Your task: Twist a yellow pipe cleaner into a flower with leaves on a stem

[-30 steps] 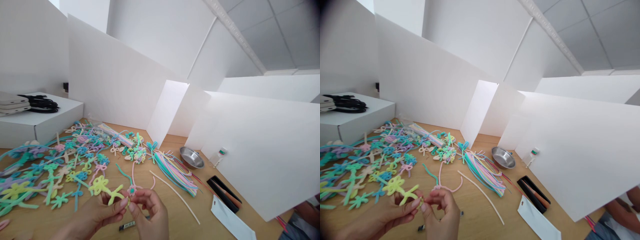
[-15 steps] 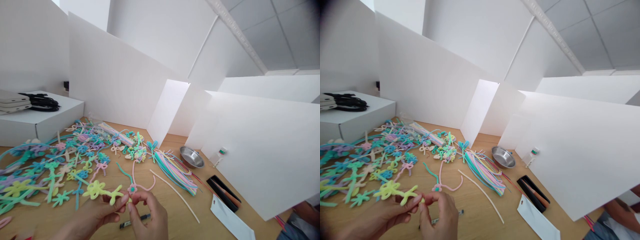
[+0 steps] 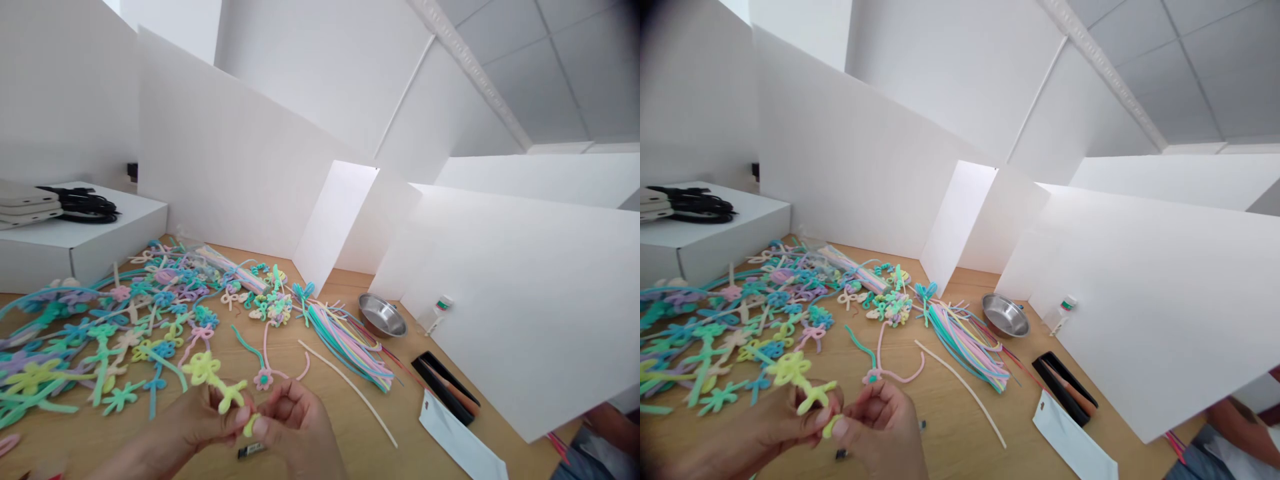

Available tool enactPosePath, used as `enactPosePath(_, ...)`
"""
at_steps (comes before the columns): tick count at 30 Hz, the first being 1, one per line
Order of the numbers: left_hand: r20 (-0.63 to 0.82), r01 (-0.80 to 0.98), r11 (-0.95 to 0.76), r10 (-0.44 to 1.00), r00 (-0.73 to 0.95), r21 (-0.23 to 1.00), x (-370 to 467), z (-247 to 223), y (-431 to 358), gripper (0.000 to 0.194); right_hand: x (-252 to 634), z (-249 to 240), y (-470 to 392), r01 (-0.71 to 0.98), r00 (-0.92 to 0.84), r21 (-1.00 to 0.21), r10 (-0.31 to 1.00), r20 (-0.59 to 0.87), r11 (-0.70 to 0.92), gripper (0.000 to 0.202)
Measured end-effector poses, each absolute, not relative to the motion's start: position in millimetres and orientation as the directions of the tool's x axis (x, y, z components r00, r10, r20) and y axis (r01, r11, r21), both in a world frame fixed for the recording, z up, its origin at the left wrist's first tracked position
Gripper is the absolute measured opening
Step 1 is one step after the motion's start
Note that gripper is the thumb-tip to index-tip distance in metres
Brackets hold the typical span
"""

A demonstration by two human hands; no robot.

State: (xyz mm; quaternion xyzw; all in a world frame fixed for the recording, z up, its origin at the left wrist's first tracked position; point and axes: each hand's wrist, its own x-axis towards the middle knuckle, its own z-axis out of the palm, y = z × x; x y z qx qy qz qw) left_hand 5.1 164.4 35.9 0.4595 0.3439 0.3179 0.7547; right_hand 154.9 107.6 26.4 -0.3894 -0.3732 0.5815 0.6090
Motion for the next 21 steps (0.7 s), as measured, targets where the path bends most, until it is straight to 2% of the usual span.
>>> enactPosePath(2,-0.292,-0.175,0.44,0.797,0.529,0.881,7.1,33.9,166.9,0.039,152.2,26.3,106.2,-0.179,0.255,-0.968,0.959,0.125,0.174,0.025)
enactPosePath(4,-0.345,-0.183,0.485,0.796,0.497,0.855,8.9,32.9,168.3,0.035,149.3,25.7,103.4,0.178,0.406,-0.948,0.858,0.314,0.263,0.012)
enactPosePath(6,-0.366,-0.187,0.499,0.799,0.478,0.846,10.3,33.3,167.8,0.034,147.1,23.9,100.3,0.454,0.42,-0.843,0.764,0.489,0.29,0.01)
enactPosePath(8,-0.369,-0.19,0.497,0.805,0.464,0.847,11.1,35.2,166.1,0.034,145.7,21.5,97.9,0.574,0.372,-0.752,0.716,0.591,0.323,0.011)
enactPosePath(10,-0.369,-0.194,0.493,0.812,0.452,0.848,11.4,38.6,163.5,0.032,145.2,20.0,96.9,0.605,0.337,-0.716,0.702,0.627,0.349,0.011)
enactPosePath(13,-0.369,-0.205,0.495,0.814,0.449,0.844,10.9,46.2,158.4,0.031,144.7,20.9,96.9,0.589,0.327,-0.722,0.711,0.623,0.362,0.011)
enactPosePath(18,-0.374,-0.276,0.527,0.808,0.455,0.804,10.0,55.3,149.8,0.028,140.7,23.7,96.8,0.543,0.383,-0.771,0.719,0.58,0.333,0.007)
enactPosePath(21,-0.371,-0.296,0.536,0.804,0.465,0.791,11.0,52.0,150.3,0.03,137.6,20.1,97.4,0.442,0.443,-0.843,0.742,0.503,0.307,0.011)
